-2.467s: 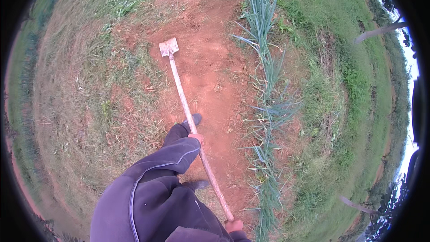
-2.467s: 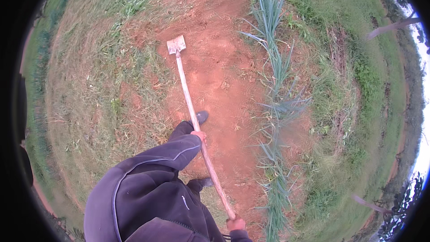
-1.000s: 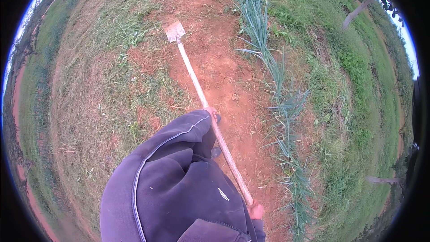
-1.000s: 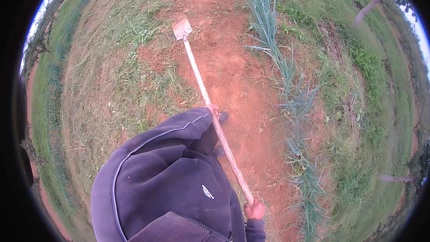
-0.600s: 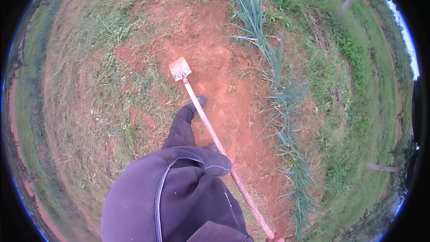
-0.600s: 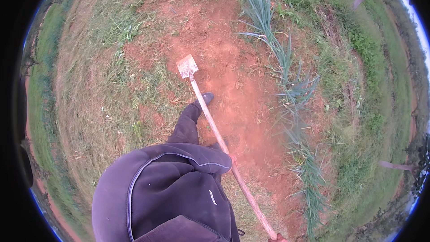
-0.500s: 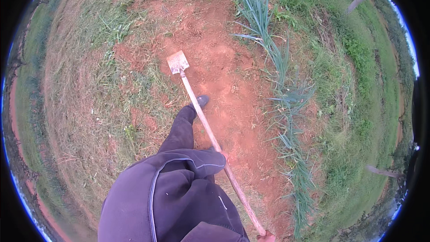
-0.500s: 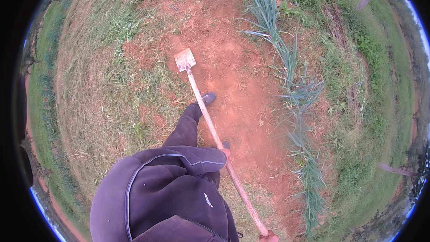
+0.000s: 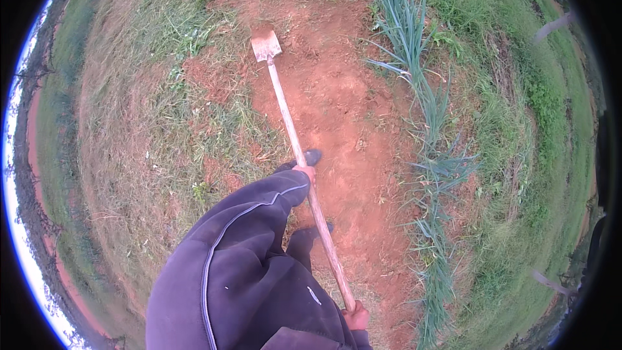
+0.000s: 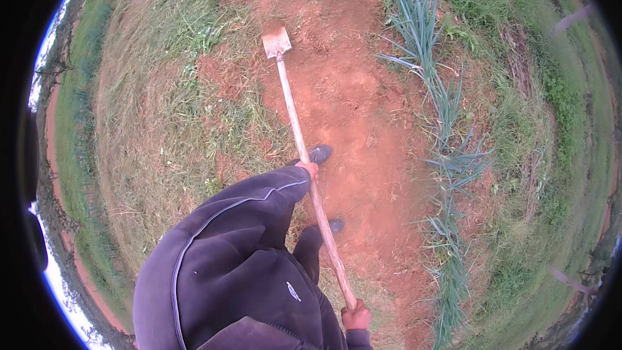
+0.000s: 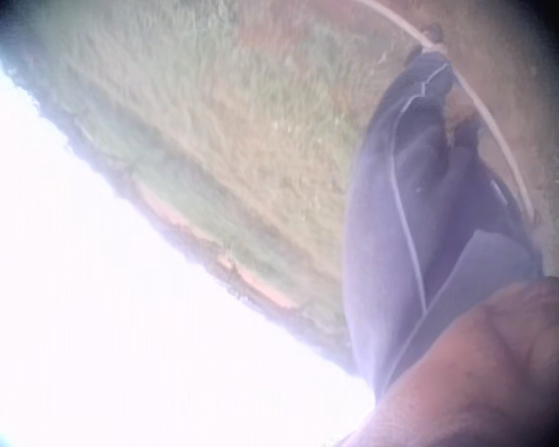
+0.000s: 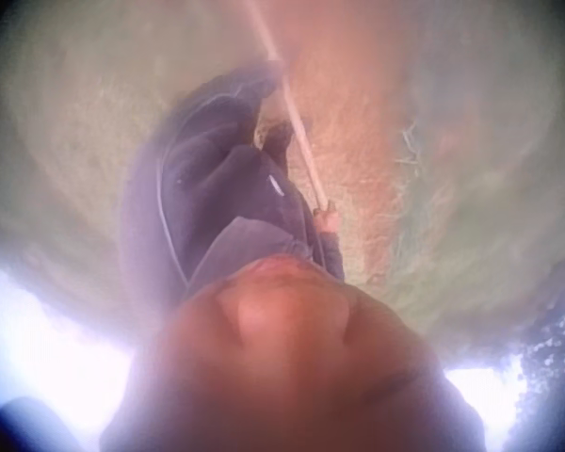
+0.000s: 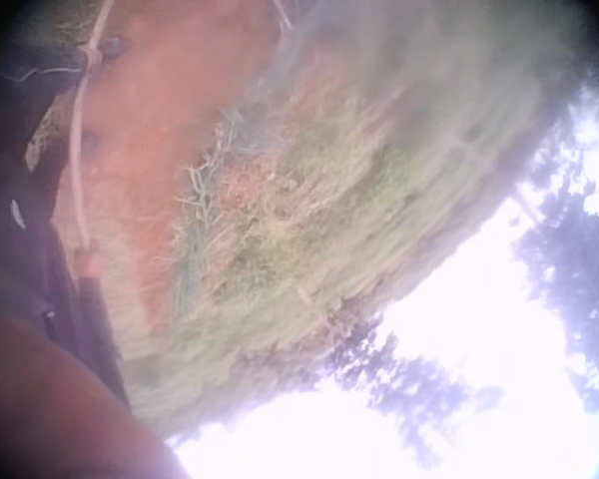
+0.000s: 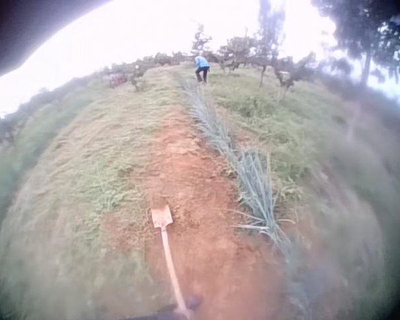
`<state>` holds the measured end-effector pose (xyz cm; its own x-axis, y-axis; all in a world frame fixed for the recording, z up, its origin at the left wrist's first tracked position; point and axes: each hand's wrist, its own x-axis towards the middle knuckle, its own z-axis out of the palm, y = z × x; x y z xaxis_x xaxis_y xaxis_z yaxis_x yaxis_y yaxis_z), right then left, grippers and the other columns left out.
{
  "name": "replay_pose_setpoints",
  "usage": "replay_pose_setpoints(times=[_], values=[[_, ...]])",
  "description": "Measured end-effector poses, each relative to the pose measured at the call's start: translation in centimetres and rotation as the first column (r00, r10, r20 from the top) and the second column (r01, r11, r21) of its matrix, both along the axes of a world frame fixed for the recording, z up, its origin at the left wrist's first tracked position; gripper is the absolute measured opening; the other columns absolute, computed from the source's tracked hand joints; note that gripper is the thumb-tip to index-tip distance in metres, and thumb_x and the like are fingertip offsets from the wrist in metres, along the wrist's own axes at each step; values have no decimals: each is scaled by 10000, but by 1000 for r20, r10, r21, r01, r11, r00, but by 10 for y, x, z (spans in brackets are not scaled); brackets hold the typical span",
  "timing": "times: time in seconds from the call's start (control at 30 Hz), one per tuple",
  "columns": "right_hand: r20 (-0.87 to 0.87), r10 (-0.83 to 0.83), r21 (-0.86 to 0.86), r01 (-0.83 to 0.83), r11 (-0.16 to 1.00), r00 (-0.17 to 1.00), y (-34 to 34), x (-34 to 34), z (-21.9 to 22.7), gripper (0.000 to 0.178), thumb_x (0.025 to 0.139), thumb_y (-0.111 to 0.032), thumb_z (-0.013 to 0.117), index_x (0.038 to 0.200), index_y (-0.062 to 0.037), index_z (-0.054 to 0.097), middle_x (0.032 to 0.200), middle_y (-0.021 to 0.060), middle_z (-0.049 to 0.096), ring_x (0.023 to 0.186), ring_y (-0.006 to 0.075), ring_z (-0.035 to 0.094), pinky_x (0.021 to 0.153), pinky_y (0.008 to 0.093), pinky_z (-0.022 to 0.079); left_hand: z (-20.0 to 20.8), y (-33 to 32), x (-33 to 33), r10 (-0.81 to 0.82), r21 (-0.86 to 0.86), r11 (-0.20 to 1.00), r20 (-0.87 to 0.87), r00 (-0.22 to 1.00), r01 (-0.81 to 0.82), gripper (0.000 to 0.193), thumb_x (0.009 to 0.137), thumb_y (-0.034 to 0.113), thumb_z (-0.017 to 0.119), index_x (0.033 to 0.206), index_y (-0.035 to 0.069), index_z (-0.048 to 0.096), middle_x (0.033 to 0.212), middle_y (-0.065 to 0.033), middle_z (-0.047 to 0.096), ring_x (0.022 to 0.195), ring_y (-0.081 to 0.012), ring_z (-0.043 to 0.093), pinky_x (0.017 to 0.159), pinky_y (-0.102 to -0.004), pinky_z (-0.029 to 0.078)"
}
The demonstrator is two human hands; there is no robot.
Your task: The person uses a hoe to repeatedly strike and loosen the soil in a garden bed. A child is present nearby, occasionally moving around the area.
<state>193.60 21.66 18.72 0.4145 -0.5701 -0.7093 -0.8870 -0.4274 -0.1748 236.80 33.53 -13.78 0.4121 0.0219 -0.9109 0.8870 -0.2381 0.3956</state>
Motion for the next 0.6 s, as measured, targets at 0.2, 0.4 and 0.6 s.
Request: replay_pose_setpoints(times=[0.2, 0.4, 0.6], values=[[-491, -73, 57, 116, 992, 868, -72, -287, 110, 569, 792, -274, 760, 1284, -9, 652, 977, 233, 727, 892, 382, 711, 793, 487, 586, -21, 7, -282, 0, -686, 430, -651, 759, -587, 355, 891, 345, 607, 1019, 15, 609, 915, -228, 647, 914, -412, 659, 843, -647, 516], [-246, -105, 94, 131, 987, 964, -61, -158, 87, 328, 719, -213, 759, 961, 3, 711, 768, 223, 699, 722, 342, 713, 695, 456, 558, -31, 22, -206, 2, -840, 288, -479, 878, -459, 329, 881, 305, 666, 1041, 21, 618, 928, -224, 643, 929, -408, 663, 823, -666, 513], [11, -259, 298, 244, 923, 966, -33, 114, 139, 328, 712, -143, 819, 983, 30, 752, 739, 122, 700, 665, 200, 664, 650, 350, 522, 12, 26, 86, 82, -265, 952, -254, 964, -151, 171, 931, 182, 638, 800, 92, 574, 711, -123, 607, 589, -312, 607, 592, -507, 540]])
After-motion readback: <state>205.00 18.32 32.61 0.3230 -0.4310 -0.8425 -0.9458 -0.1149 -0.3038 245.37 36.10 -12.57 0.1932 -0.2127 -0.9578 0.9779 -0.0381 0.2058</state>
